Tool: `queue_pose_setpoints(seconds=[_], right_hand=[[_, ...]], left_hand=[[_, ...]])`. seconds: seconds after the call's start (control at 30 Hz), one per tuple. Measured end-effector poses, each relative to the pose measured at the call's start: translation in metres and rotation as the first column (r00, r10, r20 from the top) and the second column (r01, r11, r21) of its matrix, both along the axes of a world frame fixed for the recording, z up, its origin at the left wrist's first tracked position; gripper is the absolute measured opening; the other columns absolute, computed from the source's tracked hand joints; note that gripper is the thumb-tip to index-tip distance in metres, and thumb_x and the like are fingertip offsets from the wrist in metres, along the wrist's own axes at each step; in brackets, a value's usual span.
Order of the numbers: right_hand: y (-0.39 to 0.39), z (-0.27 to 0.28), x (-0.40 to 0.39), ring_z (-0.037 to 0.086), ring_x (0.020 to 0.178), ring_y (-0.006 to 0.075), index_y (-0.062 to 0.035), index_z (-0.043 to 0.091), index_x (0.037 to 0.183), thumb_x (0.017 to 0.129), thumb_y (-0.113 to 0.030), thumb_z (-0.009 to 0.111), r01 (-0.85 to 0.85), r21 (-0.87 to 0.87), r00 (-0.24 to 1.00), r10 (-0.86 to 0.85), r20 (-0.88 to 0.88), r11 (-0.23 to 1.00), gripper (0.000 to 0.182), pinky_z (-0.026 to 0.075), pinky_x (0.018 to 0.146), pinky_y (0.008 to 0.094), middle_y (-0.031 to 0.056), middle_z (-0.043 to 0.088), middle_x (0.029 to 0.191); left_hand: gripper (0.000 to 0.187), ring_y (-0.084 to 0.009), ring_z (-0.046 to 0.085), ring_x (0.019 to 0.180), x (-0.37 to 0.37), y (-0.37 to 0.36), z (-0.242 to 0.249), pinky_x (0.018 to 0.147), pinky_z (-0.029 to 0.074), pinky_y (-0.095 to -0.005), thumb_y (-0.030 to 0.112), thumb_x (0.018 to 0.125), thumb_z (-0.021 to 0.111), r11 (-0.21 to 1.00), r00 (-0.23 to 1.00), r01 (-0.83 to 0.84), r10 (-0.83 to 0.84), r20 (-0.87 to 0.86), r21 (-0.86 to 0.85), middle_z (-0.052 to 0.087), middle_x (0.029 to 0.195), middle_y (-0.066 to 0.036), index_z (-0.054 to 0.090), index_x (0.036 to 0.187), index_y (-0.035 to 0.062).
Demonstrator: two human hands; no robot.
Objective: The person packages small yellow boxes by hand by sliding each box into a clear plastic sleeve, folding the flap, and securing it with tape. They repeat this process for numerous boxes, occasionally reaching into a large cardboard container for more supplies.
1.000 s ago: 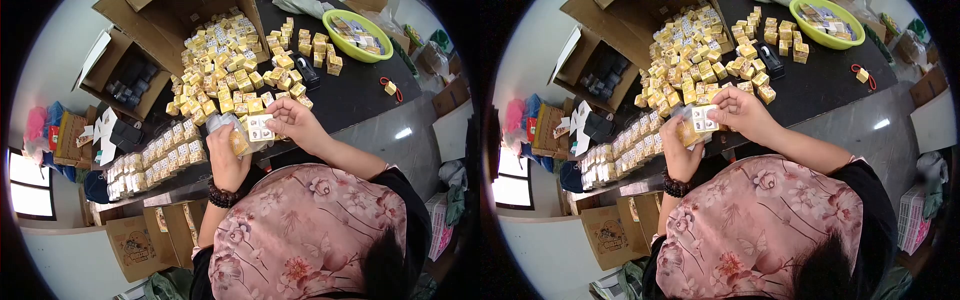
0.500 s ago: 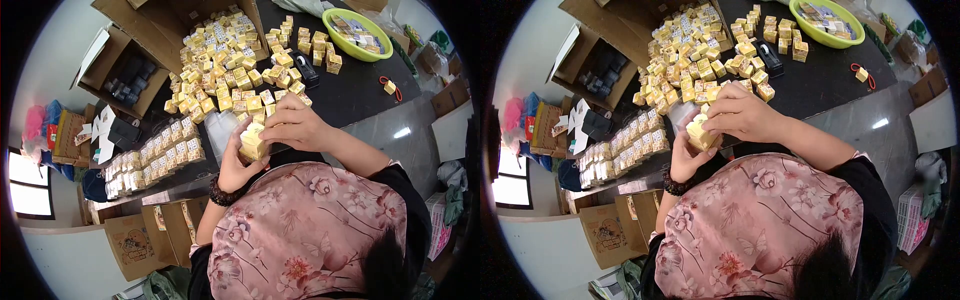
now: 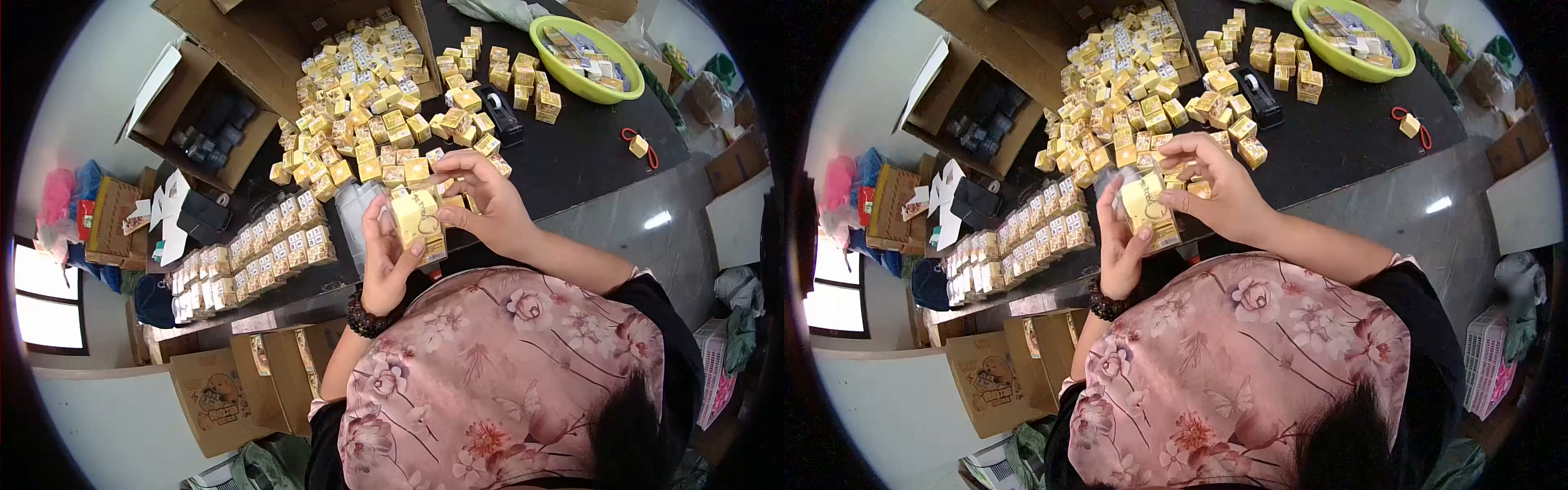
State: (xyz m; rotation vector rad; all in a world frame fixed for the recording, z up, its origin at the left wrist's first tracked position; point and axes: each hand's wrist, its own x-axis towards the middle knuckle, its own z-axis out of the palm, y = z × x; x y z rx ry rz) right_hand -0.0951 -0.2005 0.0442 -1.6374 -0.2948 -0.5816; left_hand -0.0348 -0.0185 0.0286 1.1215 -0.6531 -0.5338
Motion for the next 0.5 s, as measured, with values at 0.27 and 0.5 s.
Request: queue_pose_setpoints(seconds=[0.27, 0.5], right_hand=[[-0.015, -0.006, 0.006, 0.052, 0.117, 0.0172, -0.0012, 0.054, 0.121, 0.091, -0.002, 0.061, -0.280, 0.115, 0.925, 0.299, -0.233, 0.953, 0.031, 0.045, 0.096, 0.0308, 0.0092, 0.049, 0.126], [-0.012, -0.017, 0.008, 0.054, 0.113, 0.0154, -0.0013, 0.060, 0.111, 0.091, -0.002, 0.062, -0.210, 0.016, 0.975, 0.211, -0.070, 0.978, 0.020, 0.047, 0.093, 0.0302, 0.0104, 0.056, 0.116]], left_hand=[[0.065, -0.0233, 0.051, 0.122, 0.004, 0.005, 0.006, 0.099, 0.046, -0.0340, -0.011, 0.086, 0.061, 0.998, 0.992, -0.004, -0.005, 0.124, 0.066, 0.046, 0.129, -0.014, 0.027, 0.138, 0.0071], [0.054, -0.0243, 0.050, 0.124, 0.009, 0.002, 0.008, 0.093, 0.052, -0.0308, -0.014, 0.084, 0.061, 0.993, 0.960, 0.024, -0.056, 0.273, 0.120, 0.038, 0.135, -0.015, 0.037, 0.129, 0.0038]])
